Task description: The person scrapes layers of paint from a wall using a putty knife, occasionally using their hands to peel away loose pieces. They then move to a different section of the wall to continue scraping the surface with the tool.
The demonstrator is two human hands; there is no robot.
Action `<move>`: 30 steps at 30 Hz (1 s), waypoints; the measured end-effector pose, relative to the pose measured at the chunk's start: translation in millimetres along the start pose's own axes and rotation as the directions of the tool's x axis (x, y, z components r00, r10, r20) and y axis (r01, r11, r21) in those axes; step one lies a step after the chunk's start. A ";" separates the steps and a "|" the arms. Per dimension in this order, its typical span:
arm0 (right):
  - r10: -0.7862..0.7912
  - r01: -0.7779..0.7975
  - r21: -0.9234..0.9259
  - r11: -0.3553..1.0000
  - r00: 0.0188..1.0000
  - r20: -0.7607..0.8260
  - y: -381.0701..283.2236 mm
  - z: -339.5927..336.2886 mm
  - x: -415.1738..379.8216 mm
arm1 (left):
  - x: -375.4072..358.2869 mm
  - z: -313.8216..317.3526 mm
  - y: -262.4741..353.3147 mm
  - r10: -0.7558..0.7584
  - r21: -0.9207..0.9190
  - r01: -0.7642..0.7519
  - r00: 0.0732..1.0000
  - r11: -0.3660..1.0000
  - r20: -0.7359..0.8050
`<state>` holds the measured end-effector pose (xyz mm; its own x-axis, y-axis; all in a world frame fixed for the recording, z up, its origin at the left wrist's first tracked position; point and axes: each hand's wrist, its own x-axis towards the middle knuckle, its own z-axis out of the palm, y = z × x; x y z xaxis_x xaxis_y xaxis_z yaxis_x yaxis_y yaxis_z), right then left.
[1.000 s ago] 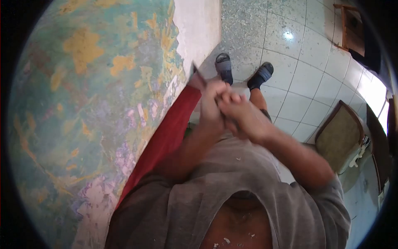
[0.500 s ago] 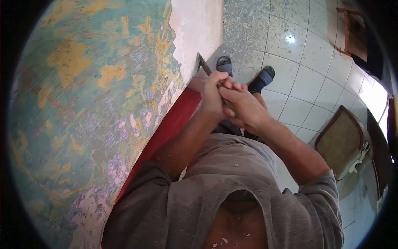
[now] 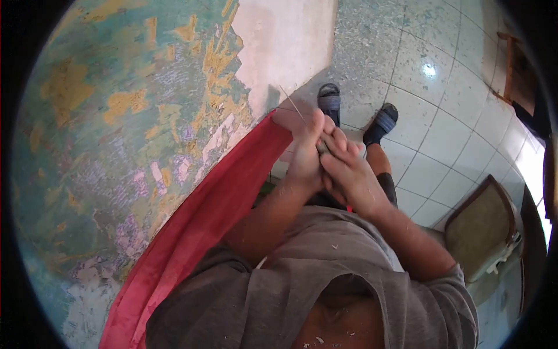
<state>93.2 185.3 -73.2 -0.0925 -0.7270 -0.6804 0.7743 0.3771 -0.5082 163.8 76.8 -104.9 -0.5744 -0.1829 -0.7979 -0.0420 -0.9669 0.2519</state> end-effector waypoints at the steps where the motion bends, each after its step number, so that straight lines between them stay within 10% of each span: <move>1: -0.005 0.005 -0.002 1.000 1.000 0.017 3.7 3.0 -5.5 | -8.1 4.0 -0.4 0.019 0.068 -0.020 1.000 0.997 0.016; 11: -0.277 0.267 -0.304 0.914 0.961 0.008 17.4 29.8 -55.5 | -66.1 4.4 -1.7 0.059 0.134 -0.104 0.951 0.985 0.304; 15: -0.299 0.269 -0.367 0.891 0.954 -0.027 25.6 41.1 -17.3 | -46.7 -2.0 20.0 0.090 0.150 -0.099 0.994 0.984 0.061; 30: -0.220 0.214 -0.295 0.931 0.975 0.015 24.7 22.7 -39.2 | -51.9 0.7 -2.5 0.101 0.147 -0.131 0.975 0.980 0.200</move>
<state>130.1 210.1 -47.0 -0.2515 -0.8004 -0.5442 0.5164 0.3646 -0.7749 193.2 88.8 -63.7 -0.7273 -0.2401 -0.6429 -0.0858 -0.8976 0.4323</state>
